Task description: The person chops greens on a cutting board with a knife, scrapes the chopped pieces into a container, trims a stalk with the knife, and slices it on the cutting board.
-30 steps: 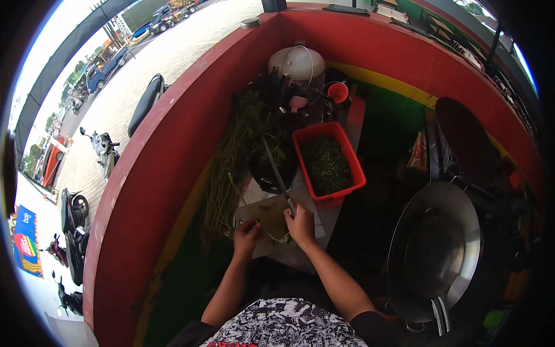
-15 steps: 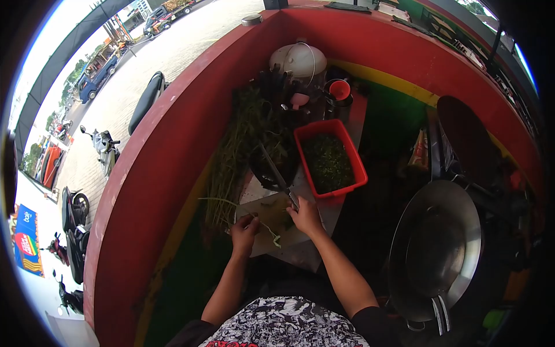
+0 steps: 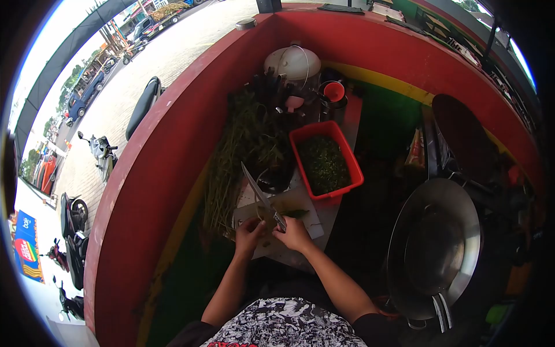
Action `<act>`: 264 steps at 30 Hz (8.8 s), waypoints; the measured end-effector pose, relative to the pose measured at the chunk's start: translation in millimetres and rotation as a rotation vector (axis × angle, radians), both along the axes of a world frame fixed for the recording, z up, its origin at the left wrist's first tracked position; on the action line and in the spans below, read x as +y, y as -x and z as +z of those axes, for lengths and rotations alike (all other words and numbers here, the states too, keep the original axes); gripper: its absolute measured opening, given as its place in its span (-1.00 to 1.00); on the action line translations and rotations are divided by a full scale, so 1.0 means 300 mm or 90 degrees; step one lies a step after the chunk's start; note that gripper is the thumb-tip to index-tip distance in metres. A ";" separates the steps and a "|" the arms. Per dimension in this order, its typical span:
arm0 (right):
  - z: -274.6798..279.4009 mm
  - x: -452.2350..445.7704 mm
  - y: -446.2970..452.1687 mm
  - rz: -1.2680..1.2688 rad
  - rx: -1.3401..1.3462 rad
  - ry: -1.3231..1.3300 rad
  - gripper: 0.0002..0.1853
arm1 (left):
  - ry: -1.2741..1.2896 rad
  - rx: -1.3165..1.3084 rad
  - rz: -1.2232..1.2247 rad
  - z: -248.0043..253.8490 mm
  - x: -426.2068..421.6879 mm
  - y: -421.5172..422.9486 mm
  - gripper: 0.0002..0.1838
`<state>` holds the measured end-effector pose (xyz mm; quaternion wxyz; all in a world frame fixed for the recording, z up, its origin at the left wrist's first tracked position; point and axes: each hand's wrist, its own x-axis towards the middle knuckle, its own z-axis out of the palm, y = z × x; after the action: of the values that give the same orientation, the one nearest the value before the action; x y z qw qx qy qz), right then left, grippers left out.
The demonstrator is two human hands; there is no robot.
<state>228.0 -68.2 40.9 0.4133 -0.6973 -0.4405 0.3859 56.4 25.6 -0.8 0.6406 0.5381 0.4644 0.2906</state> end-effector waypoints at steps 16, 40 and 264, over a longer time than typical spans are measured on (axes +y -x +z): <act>0.029 0.006 0.035 -0.051 -0.021 -0.028 -0.76 | 0.135 0.016 -0.061 0.088 -0.044 0.009 -0.57; -0.053 0.060 0.059 -0.109 0.030 -0.050 -0.73 | -0.011 -0.064 0.065 0.041 -0.060 -0.008 -0.76; -0.108 -0.536 0.106 -0.144 -0.260 0.290 -0.71 | -0.269 0.228 0.080 -0.043 0.430 0.005 -0.69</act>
<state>196.2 -228.9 8.6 0.1898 -0.8794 -0.3365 0.2782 54.8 154.5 -13.8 0.4030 0.6723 0.5318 0.3206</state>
